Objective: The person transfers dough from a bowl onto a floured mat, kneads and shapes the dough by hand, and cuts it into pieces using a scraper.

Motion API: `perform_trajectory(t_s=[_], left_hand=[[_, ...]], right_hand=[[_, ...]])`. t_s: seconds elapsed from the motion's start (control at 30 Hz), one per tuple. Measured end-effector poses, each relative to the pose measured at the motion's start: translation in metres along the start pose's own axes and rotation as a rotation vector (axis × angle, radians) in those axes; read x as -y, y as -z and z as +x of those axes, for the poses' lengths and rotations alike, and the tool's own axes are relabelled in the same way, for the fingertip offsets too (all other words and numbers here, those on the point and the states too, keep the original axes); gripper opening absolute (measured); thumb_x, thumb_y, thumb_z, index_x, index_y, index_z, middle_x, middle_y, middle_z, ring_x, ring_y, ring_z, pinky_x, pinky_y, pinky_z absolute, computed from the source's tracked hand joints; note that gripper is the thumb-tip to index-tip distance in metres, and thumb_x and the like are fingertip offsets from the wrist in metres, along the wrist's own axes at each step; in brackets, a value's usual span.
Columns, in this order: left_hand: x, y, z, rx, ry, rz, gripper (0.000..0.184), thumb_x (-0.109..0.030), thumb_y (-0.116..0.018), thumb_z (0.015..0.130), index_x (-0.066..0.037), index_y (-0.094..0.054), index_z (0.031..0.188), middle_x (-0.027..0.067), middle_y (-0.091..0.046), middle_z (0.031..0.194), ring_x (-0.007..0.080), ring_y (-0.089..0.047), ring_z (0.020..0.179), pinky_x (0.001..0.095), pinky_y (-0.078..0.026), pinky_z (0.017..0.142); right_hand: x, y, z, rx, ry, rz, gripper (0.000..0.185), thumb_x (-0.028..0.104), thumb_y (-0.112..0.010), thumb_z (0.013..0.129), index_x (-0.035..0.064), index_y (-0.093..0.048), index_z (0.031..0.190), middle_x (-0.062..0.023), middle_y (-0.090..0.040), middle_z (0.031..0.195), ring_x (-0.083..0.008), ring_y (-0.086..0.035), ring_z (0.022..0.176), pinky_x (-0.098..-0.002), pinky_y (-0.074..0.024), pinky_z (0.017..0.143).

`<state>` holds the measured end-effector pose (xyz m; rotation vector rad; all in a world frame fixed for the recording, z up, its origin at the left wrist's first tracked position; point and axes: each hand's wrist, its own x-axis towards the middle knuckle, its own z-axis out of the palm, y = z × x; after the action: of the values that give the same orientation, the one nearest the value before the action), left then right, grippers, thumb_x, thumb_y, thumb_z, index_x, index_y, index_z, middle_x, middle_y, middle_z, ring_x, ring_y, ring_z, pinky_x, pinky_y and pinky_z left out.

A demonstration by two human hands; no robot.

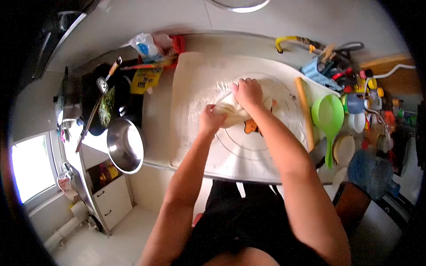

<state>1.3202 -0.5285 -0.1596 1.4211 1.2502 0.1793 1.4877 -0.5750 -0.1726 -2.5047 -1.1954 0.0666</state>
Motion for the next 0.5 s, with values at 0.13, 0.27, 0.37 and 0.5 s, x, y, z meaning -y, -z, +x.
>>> perform_trajectory(t_s=[0.13, 0.27, 0.37, 0.5], left_hand=[[0.019, 0.01, -0.04, 0.103, 0.221, -0.271, 0.046, -0.004, -0.073, 0.069, 0.005, -0.056, 0.11, 0.0133, -0.065, 0.093, 0.0191, -0.064, 0.077, 0.0315, -0.053, 0.064], [0.072, 0.018, -0.053, 0.096, 0.0, -0.052, 0.045, -0.003, -0.072, 0.071, 0.004, -0.057, 0.112, 0.0121, -0.064, 0.093, 0.0185, -0.063, 0.077, 0.0301, -0.054, 0.066], [0.069, 0.012, -0.057, 0.072, 0.043, -0.118, 0.045, -0.005, -0.072, 0.075, 0.004, -0.054, 0.115, 0.0116, -0.062, 0.095, 0.019, -0.063, 0.078, 0.0307, -0.055, 0.067], [0.071, 0.013, -0.062, -0.002, 0.063, -0.346, 0.054, -0.007, -0.072, 0.076, 0.003, -0.048, 0.123, 0.0141, -0.059, 0.097, 0.0192, -0.059, 0.089, 0.0308, -0.052, 0.073]], right_hand=[[-0.02, 0.051, -0.049, 0.366, 0.125, 0.185, 0.022, 0.024, -0.065, 0.08, 0.0024, -0.063, 0.084, -0.0162, -0.062, 0.094, -0.0339, -0.057, 0.094, -0.042, -0.0462, 0.081], [-0.072, 0.089, -0.13, -0.023, 0.162, 0.271, 0.036, 0.009, -0.063, 0.079, -0.0002, -0.054, 0.113, -0.0187, -0.052, 0.122, -0.0368, -0.05, 0.113, -0.042, -0.0417, 0.096], [-0.118, 0.079, -0.209, -0.034, 0.107, 0.09, 0.04, 0.009, -0.063, 0.078, -0.0016, -0.054, 0.116, -0.0211, -0.046, 0.13, -0.0414, -0.044, 0.119, -0.0457, -0.036, 0.103], [-0.082, 0.085, -0.278, 0.117, 0.23, 0.2, 0.028, 0.022, -0.074, 0.067, 0.0043, -0.059, 0.083, -0.014, -0.059, 0.085, -0.0333, -0.057, 0.088, -0.0439, -0.045, 0.08]])
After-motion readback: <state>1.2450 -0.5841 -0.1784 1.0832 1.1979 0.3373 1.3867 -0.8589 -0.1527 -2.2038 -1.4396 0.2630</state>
